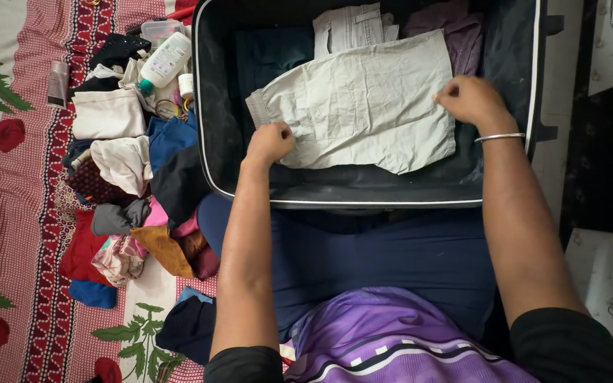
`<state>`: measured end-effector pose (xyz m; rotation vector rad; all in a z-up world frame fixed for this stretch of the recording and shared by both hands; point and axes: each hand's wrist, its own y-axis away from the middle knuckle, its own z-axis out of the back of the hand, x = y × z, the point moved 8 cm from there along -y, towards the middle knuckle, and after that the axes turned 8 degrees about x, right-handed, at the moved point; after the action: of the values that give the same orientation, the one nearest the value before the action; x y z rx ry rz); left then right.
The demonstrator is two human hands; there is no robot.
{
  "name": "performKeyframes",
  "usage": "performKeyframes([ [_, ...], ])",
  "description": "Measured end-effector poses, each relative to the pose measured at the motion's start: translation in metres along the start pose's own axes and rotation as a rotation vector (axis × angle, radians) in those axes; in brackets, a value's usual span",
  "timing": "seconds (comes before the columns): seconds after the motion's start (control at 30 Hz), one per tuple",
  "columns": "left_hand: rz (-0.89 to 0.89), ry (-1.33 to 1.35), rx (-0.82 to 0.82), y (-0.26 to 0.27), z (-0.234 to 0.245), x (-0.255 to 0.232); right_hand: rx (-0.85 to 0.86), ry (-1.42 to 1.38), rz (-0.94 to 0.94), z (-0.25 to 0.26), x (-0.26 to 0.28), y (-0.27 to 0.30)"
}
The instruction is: The person packs a suitcase by taking various items of clothing from a bed and placing them into the open luggage.
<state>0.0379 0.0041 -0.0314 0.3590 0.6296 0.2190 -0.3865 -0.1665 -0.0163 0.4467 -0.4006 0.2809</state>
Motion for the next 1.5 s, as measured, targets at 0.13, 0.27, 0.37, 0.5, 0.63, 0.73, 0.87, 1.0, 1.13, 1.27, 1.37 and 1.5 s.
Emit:
performKeyframes([
  [0.13,0.127,0.042,-0.291,-0.002,0.020,0.016,-0.082,-0.037,-0.164,-0.007,-0.031,-0.015],
  [0.27,0.241,0.111,-0.468,-0.001,0.028,0.047,-0.037,0.009,-0.222,-0.028,-0.045,-0.026],
  [0.37,0.357,0.150,-0.369,-0.010,0.017,0.067,-0.011,0.016,-0.269,-0.036,-0.050,-0.031],
  [0.5,0.424,0.258,-0.231,-0.018,0.005,0.076,0.026,-0.055,-0.340,-0.039,-0.057,-0.032],
  [0.63,0.521,0.384,-0.185,-0.019,-0.002,0.087,0.034,-0.141,-0.348,-0.042,-0.062,-0.034],
  [0.73,0.473,0.473,-0.217,-0.026,-0.007,0.096,0.008,-0.157,-0.314,-0.038,-0.059,-0.033],
  [0.87,0.394,0.632,-0.200,-0.024,-0.008,0.091,0.002,-0.181,-0.289,-0.031,-0.047,-0.026],
  [1.0,0.331,0.757,-0.146,-0.013,0.005,0.060,-0.014,-0.162,-0.230,-0.027,-0.037,-0.024],
  [1.13,0.236,0.816,-0.080,-0.001,0.016,0.027,-0.006,-0.187,-0.235,-0.030,-0.038,-0.026],
  [1.27,0.143,0.968,-0.006,0.000,0.016,0.008,-0.020,-0.260,-0.171,-0.026,-0.026,-0.022],
  [1.37,0.177,0.960,-0.007,-0.002,0.013,0.013,-0.025,-0.331,-0.090,-0.016,-0.003,-0.016],
  [1.5,0.148,0.949,-0.017,-0.007,0.009,0.022,-0.057,-0.299,0.013,0.001,0.033,-0.001],
])
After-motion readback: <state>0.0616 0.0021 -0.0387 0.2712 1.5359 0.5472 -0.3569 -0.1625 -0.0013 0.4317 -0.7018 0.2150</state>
